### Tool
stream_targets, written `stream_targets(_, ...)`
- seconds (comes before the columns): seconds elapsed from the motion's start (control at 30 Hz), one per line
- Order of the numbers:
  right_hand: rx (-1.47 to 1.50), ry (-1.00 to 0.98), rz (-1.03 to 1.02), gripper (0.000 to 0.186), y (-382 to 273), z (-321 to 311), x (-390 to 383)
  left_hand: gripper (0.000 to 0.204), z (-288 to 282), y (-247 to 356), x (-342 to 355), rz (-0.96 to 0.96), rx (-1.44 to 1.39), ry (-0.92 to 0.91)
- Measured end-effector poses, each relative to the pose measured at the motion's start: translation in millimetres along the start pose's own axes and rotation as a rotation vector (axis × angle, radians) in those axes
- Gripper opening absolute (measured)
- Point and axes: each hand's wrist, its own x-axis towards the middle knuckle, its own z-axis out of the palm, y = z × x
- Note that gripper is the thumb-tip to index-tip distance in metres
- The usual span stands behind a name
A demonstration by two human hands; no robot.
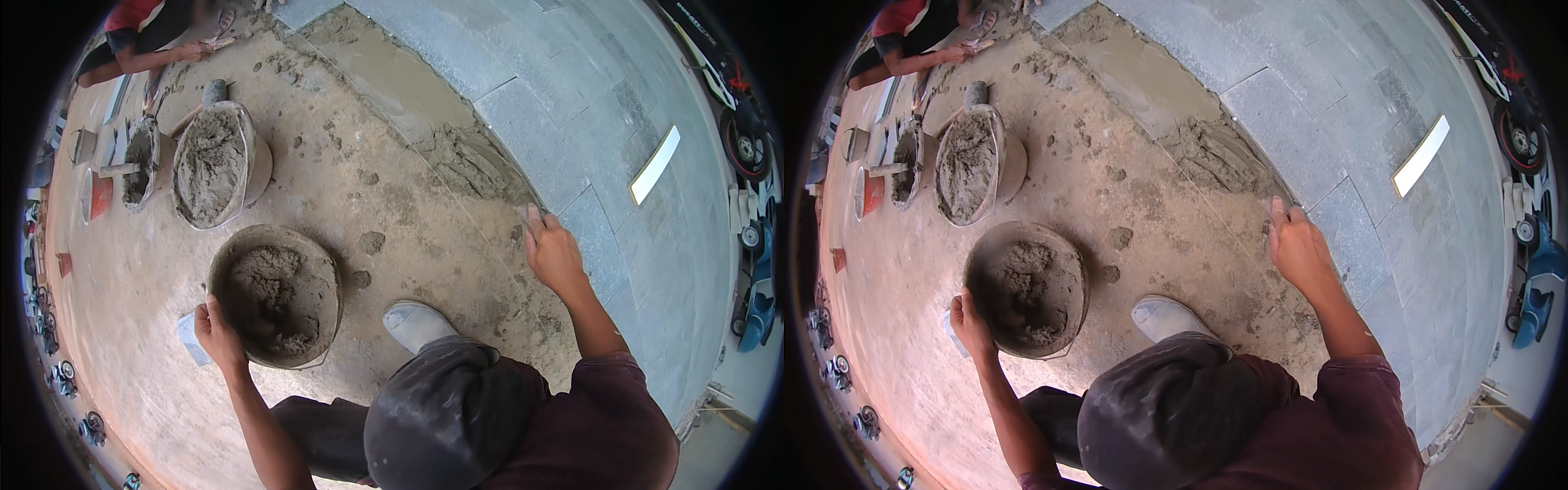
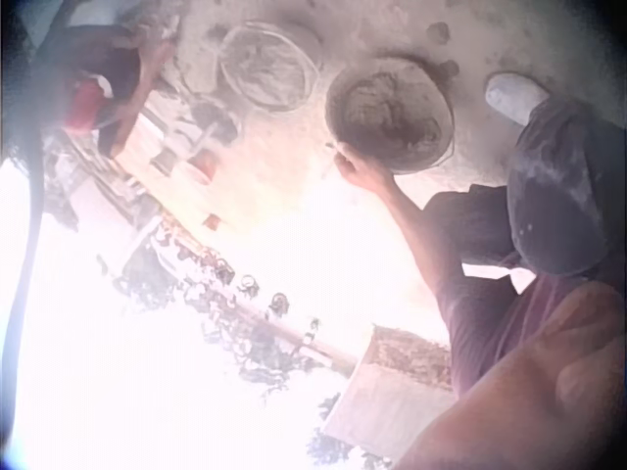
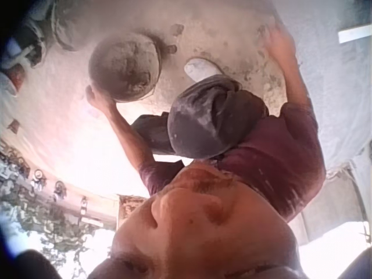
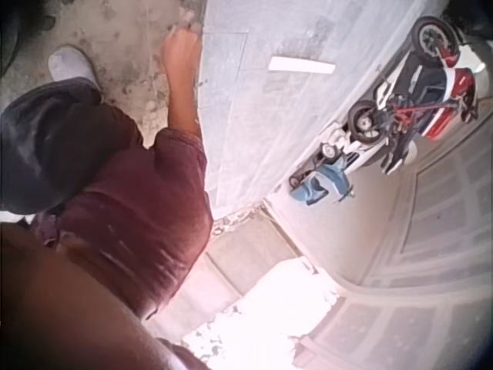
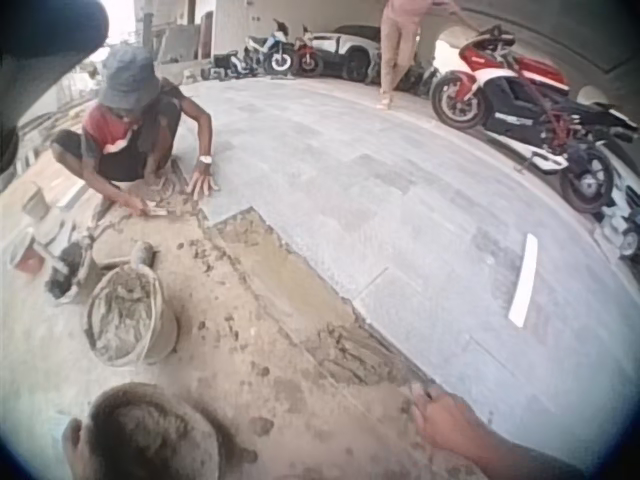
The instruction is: The person applies mortar from a bucket onto a floor surface using a trowel and then smooths it out to prepare for placing tiles.
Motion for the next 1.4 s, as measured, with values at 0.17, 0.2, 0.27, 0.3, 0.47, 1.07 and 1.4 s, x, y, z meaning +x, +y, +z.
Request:
stream_targets(0.17,0.082,0.082,-0.016,0.054,-13,1,-3,0.042,-5,1,-7,-0.009,0.038,-0.006)
stream_targets(0.2,0.059,0.020,-0.027,0.054,-20,-1,-1,0.043,-5,2,-5,0.000,0.026,-0.019)
stream_targets(0.27,0.009,-0.103,-0.049,0.053,-34,-5,5,0.043,-5,-2,-1,0.003,0.010,-0.022)
stream_targets(0.3,0.011,-0.093,-0.039,0.053,-31,-5,9,0.043,-3,-4,2,0.000,0.007,-0.012)
stream_targets(0.47,0.262,0.217,-0.176,0.044,6,5,8,0.040,-11,-7,-6,-0.021,0.041,-0.019)
stream_targets(1.07,1.179,-0.370,0.332,0.027,17,-10,31,0.039,-18,-8,1,-0.012,0.007,-0.005)
stream_targets(1.4,1.239,-0.333,0.447,0.028,30,2,20,0.042,-4,0,-3,0.003,0.070,-0.020)
